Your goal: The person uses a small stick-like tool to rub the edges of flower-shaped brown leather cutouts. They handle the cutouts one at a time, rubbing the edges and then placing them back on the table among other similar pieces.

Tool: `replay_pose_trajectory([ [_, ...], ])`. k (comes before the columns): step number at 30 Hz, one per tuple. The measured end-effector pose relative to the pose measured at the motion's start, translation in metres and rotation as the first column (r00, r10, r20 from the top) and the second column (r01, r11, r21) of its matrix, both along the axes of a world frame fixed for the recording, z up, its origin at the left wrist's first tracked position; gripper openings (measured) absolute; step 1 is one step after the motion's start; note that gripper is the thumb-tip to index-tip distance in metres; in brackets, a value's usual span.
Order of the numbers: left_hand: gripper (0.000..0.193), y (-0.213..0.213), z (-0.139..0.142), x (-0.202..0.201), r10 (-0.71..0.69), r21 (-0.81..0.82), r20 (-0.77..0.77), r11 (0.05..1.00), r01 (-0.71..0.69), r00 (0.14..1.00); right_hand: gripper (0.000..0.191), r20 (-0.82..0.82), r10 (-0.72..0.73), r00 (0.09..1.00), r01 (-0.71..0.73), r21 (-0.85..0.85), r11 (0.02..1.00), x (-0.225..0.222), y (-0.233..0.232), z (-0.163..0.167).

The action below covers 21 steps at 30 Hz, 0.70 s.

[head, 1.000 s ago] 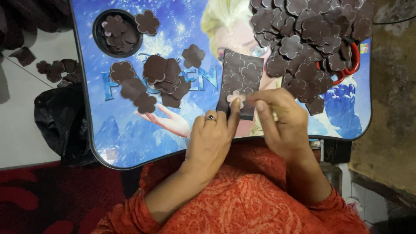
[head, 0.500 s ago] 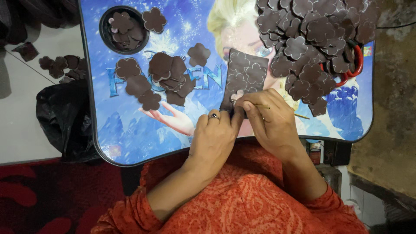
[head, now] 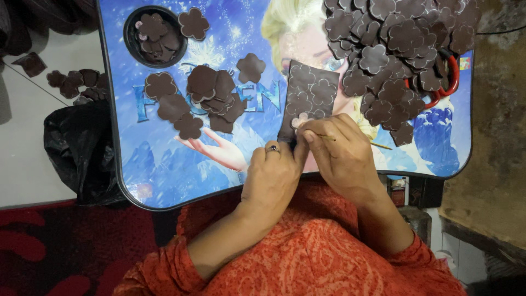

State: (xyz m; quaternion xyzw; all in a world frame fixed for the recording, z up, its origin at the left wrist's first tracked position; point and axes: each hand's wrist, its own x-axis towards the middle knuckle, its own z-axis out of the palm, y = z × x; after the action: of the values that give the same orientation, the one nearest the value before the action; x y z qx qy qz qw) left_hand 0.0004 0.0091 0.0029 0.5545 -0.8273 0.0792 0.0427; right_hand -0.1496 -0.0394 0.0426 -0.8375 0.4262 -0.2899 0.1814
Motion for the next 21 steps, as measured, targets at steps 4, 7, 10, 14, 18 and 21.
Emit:
replay_pose_trajectory([
  [4,0.048,0.0011,-0.0019,-0.0020,0.004,-0.015,0.022,1.000,-0.004,1.000,0.006,0.003,0.000,1.000,0.000,0.015,1.000,-0.0007,0.0003,0.0012],
  [7,0.048,0.0007,-0.0026,-0.0019,-0.004,0.005,0.031,1.000,0.003,1.000,0.005,0.022,-0.005,1.000,0.003,0.048,0.999,-0.0004,0.0012,0.0008],
  [10,0.048,0.0015,-0.0018,-0.0017,-0.012,0.017,0.023,1.000,0.012,1.000,0.003,0.008,0.004,1.000,-0.004,0.039,0.999,0.0000,0.0018,0.0002],
  [14,0.051,0.0016,-0.0002,-0.0005,-0.006,-0.001,0.025,1.000,0.006,1.000,0.004,0.016,-0.012,1.000,0.011,0.068,0.998,-0.0004,0.0027,0.0009],
  [18,0.048,0.0004,0.0008,-0.0006,0.001,-0.008,0.017,1.000,-0.001,1.000,0.005,0.032,-0.036,0.999,0.035,0.045,0.998,0.0009,0.0021,0.0007],
  [21,0.050,0.0000,0.0008,0.0003,-0.004,-0.001,0.009,1.000,0.004,1.000,0.004,0.032,-0.045,0.999,0.043,0.050,0.998,0.0016,0.0005,0.0001],
])
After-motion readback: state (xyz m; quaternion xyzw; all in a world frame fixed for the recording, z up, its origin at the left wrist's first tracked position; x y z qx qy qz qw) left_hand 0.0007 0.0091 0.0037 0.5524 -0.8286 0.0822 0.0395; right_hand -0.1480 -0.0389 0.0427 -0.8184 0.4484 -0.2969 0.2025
